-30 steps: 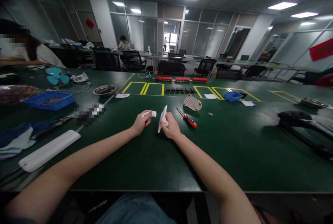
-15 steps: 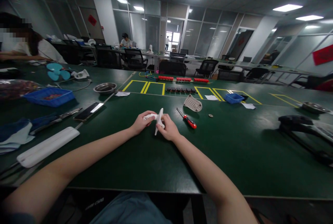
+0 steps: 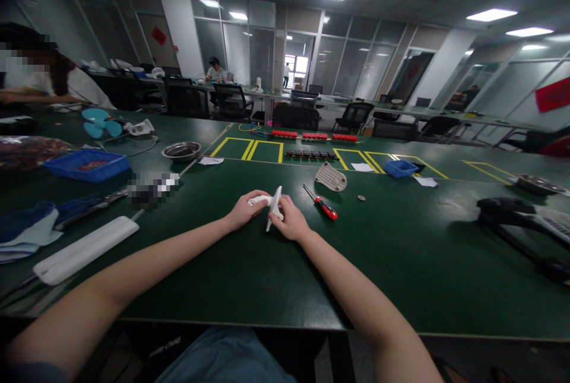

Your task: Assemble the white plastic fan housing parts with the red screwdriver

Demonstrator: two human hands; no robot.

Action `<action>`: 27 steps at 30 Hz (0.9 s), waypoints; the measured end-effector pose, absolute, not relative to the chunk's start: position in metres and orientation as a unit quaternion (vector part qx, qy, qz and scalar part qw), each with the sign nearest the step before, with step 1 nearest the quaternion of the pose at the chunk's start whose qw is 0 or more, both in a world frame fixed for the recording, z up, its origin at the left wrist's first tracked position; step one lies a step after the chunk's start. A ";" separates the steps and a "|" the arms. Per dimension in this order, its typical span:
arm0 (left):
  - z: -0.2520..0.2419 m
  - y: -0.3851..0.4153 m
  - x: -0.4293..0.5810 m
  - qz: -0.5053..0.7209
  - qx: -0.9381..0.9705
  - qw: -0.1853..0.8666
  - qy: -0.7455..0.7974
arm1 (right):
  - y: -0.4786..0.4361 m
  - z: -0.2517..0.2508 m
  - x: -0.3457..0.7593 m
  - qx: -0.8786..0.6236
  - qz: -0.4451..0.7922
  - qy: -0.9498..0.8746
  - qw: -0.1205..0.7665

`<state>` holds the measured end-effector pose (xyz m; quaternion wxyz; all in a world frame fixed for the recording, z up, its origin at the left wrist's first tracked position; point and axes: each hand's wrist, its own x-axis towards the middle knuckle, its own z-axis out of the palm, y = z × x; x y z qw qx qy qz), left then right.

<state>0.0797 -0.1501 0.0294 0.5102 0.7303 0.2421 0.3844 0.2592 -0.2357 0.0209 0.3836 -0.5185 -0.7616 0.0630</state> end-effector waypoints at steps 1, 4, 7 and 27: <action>0.030 -0.151 0.080 0.390 0.734 0.499 0.245 | -0.235 0.021 0.259 -0.521 0.064 -0.760 0.383; 0.031 -0.151 0.079 0.394 0.747 0.476 0.244 | -0.235 0.022 0.259 -0.524 0.065 -0.761 0.378; 0.032 -0.150 0.078 0.394 0.758 0.465 0.232 | -0.236 0.022 0.259 -0.521 0.062 -0.765 0.374; 0.027 -0.151 0.079 0.370 0.739 0.515 0.227 | -0.237 0.022 0.260 -0.510 0.063 -0.771 0.375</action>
